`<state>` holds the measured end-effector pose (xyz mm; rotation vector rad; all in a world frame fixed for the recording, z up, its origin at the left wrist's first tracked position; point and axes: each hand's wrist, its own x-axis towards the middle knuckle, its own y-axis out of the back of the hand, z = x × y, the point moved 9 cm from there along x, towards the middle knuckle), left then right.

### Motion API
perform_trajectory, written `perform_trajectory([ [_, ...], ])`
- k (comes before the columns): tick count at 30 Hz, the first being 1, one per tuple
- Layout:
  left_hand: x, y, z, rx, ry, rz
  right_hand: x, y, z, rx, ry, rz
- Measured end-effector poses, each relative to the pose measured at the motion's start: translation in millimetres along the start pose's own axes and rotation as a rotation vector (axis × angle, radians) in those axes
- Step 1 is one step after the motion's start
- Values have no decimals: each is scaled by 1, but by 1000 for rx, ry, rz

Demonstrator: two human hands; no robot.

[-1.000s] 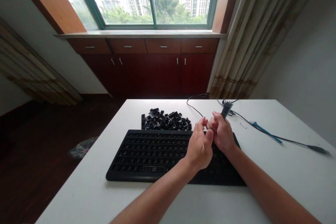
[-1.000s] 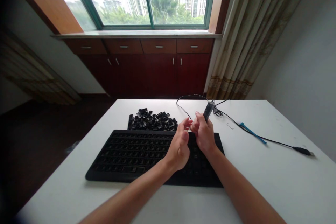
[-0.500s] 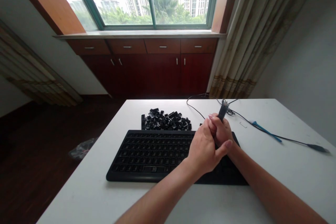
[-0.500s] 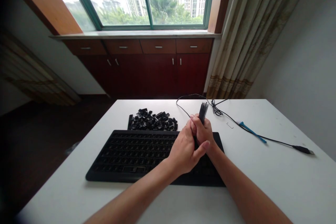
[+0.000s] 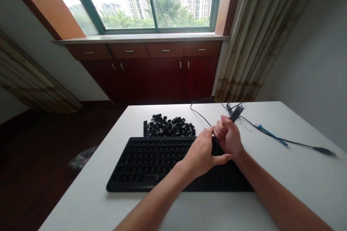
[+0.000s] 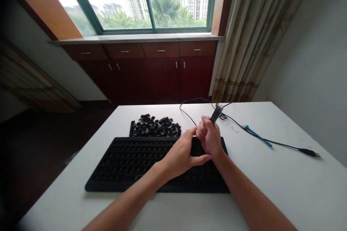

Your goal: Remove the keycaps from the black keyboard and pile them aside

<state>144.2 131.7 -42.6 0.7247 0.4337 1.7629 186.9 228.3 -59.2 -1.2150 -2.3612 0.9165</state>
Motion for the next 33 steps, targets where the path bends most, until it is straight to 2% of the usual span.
perform_trajectory([
  [5,-3,18,-6,254,-114,-95,4,13,-7,2,3,55],
  [12,-5,31,-4,254,-288,-177,5,16,0,-27,-30,57],
  [20,-8,51,-17,224,-291,-218,2,11,2,-88,-34,57],
  [23,-6,61,-22,189,-271,-172,-1,7,7,-126,-71,67],
  [28,-1,77,-31,199,-196,6,-3,1,14,-123,-102,73],
  [33,-3,58,-24,141,-136,57,-1,8,18,-70,-63,169],
])
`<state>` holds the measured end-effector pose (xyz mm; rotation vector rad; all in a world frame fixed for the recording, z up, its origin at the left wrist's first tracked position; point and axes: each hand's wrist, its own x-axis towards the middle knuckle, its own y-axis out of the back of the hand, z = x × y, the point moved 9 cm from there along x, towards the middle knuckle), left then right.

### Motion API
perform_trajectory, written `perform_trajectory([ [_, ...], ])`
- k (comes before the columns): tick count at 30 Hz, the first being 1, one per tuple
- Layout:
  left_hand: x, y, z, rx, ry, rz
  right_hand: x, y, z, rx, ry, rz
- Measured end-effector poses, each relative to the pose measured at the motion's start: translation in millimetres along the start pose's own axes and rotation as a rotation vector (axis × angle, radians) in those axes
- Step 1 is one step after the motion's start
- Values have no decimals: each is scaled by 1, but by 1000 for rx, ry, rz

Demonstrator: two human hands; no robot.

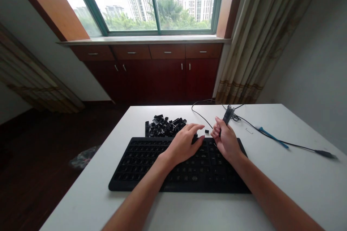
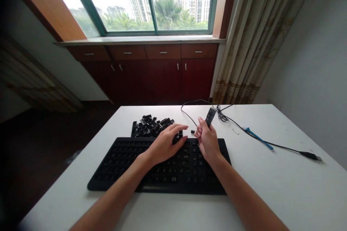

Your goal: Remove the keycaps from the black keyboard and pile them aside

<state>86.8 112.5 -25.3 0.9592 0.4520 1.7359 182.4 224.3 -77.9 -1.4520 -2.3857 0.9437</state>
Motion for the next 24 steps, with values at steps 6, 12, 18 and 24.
perform_trajectory([
  [6,-3,-28,16,-168,44,-41,1,0,-4,47,19,8],
  [12,-4,-33,14,-207,84,-43,-4,-1,-3,41,38,30],
  [18,-4,-36,10,-223,100,-5,-3,1,2,91,70,42],
  [24,-7,-45,15,-130,87,-82,-1,-7,6,82,37,-52],
])
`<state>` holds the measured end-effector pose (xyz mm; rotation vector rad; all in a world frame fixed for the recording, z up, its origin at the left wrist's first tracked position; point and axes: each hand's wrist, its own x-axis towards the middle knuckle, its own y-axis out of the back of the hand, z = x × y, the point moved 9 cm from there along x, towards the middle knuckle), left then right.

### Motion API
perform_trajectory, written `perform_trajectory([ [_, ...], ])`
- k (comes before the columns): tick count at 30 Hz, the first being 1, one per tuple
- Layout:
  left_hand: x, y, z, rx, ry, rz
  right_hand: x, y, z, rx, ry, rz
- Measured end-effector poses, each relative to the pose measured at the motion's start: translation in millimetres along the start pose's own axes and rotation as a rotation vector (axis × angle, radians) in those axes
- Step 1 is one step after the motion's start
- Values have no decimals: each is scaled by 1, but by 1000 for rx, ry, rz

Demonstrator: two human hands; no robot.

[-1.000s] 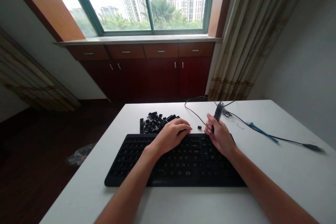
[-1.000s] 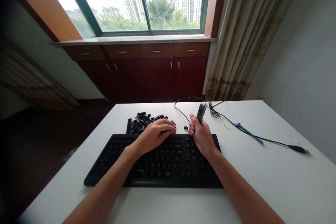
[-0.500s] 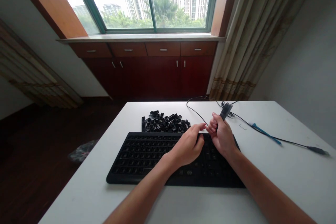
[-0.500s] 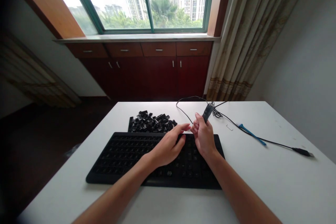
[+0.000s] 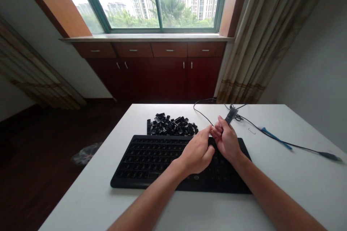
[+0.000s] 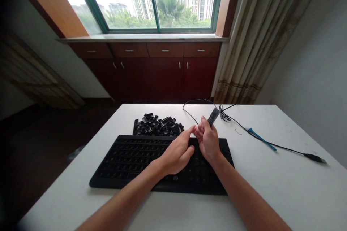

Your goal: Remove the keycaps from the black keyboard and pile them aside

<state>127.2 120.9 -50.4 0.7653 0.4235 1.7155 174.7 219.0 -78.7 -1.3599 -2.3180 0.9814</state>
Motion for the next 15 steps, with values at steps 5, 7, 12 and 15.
perform_trajectory([
  [5,-2,-4,6,-24,67,8,-4,-13,-1,-382,68,-132],
  [7,-2,-2,8,-72,74,42,-2,-13,-2,-541,83,-127],
  [12,-2,7,15,-186,1,104,0,-13,-14,-804,250,-32],
  [15,-1,6,17,-163,22,106,-3,-9,-14,-750,276,6],
])
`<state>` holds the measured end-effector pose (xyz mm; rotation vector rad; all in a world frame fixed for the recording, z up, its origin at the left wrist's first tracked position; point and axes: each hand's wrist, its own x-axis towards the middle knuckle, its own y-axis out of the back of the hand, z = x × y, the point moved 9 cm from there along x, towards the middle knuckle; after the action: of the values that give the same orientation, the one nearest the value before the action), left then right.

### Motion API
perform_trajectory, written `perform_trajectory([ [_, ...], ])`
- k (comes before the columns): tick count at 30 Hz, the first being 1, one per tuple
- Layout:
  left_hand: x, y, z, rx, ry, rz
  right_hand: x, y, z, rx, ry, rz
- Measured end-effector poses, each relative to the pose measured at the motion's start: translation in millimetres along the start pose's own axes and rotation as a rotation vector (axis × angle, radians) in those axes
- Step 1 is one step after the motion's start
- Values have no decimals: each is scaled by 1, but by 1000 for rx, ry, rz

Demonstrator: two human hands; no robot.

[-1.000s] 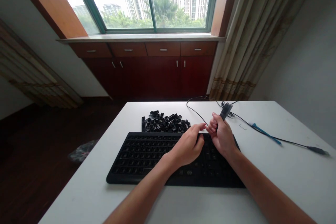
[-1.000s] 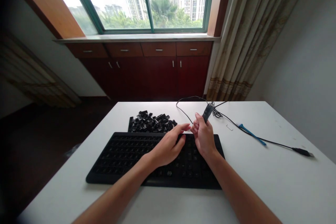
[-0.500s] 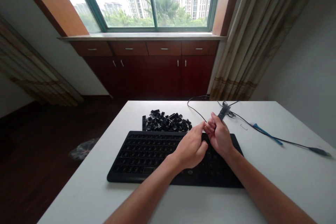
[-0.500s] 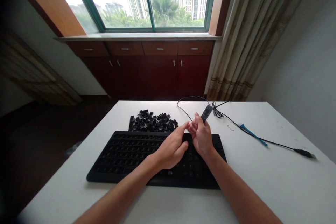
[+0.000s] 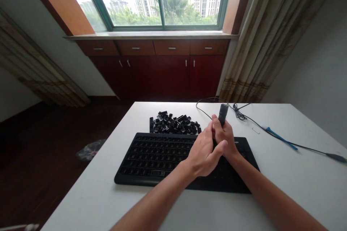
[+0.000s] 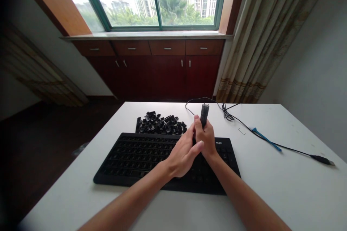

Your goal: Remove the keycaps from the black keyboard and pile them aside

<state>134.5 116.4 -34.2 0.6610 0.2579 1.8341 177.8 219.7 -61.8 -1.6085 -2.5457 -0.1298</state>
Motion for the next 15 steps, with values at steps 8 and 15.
perform_trajectory([
  [8,-1,-12,-7,168,61,42,-3,-4,8,294,-32,4],
  [15,0,5,-19,-155,80,89,-1,-7,3,457,-147,-110],
])
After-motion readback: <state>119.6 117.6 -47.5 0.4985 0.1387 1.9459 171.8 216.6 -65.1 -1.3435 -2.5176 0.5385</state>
